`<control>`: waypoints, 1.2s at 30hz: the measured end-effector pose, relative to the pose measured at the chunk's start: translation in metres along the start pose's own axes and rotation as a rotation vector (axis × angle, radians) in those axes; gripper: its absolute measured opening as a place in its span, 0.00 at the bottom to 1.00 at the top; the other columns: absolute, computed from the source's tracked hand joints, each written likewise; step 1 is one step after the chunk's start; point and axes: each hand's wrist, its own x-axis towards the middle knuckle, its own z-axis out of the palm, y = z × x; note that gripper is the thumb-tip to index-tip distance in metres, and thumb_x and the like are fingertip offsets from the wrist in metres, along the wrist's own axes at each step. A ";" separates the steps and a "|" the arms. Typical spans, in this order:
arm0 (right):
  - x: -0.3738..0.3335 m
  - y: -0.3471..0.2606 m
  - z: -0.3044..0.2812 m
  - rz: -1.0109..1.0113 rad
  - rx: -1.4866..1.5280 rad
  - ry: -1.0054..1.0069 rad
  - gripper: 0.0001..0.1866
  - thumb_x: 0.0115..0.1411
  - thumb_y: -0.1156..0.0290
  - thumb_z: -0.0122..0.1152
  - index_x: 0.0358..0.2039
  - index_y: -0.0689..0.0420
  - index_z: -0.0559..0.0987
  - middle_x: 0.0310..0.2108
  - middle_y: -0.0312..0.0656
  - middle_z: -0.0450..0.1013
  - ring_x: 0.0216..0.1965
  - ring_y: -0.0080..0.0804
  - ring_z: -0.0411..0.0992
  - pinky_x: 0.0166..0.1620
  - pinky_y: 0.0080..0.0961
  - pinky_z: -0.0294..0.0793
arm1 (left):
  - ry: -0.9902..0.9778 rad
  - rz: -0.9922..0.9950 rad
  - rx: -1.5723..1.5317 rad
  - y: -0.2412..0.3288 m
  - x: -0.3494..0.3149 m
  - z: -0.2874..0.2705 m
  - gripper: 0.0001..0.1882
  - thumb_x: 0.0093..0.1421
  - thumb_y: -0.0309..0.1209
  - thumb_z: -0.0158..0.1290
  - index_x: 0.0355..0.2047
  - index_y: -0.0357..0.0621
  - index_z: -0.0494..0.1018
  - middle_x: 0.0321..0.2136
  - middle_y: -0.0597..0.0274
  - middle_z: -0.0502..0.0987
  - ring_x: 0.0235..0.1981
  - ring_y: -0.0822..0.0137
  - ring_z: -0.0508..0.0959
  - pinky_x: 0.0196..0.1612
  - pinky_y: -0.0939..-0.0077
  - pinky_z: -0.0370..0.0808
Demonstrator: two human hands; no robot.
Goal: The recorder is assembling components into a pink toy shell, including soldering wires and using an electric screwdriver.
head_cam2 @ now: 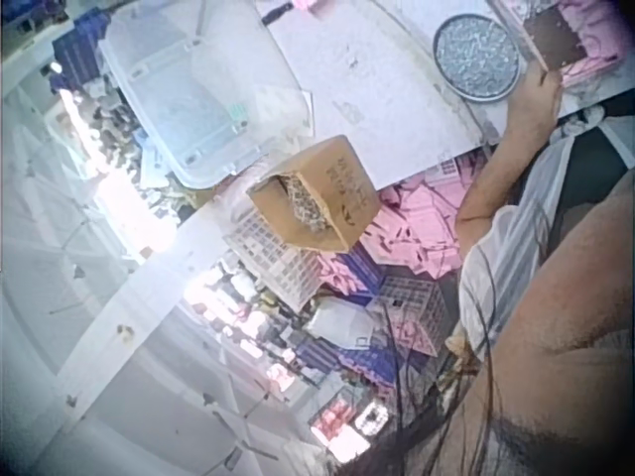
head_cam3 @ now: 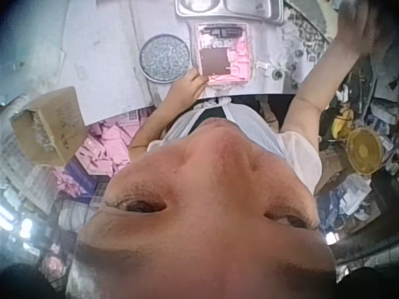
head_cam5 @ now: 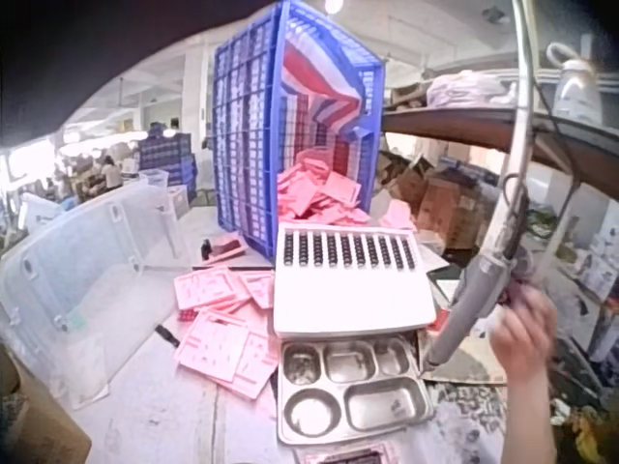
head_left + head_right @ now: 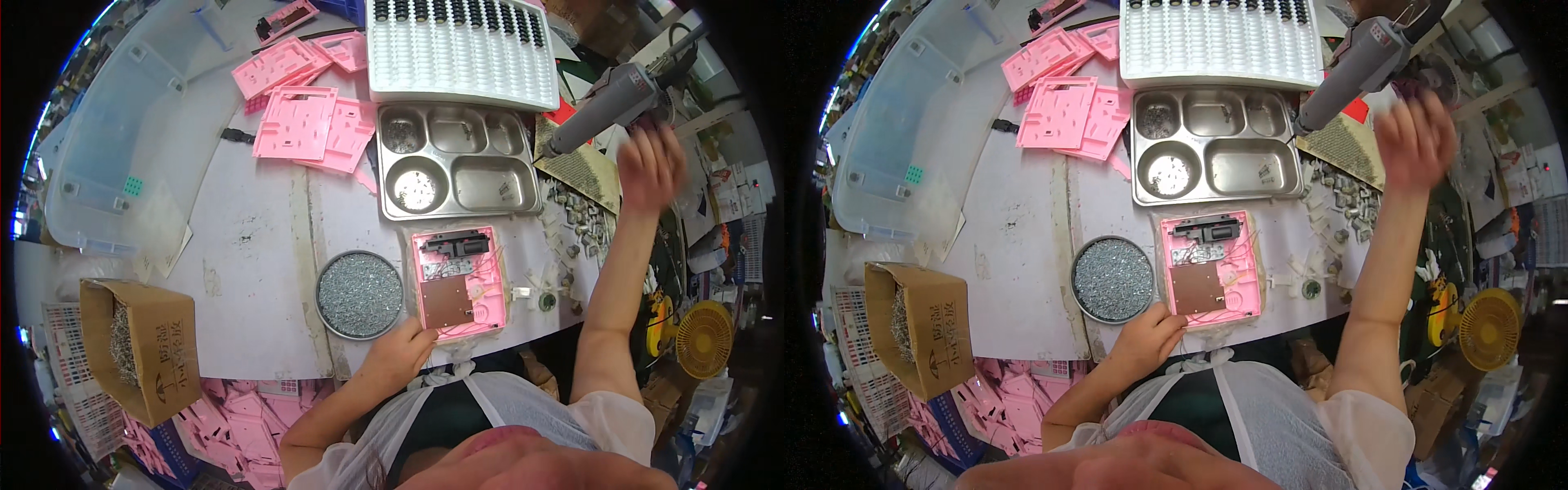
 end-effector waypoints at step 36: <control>-0.199 0.080 0.113 0.360 -1.261 -0.236 0.09 0.50 0.76 0.67 0.33 0.57 0.82 0.29 0.38 0.76 0.36 0.37 0.71 0.40 0.33 0.72 | -0.021 -0.013 0.013 -0.004 0.002 0.002 0.11 0.56 0.22 0.63 0.40 0.41 0.79 0.28 0.57 0.70 0.27 0.60 0.74 0.30 0.68 0.71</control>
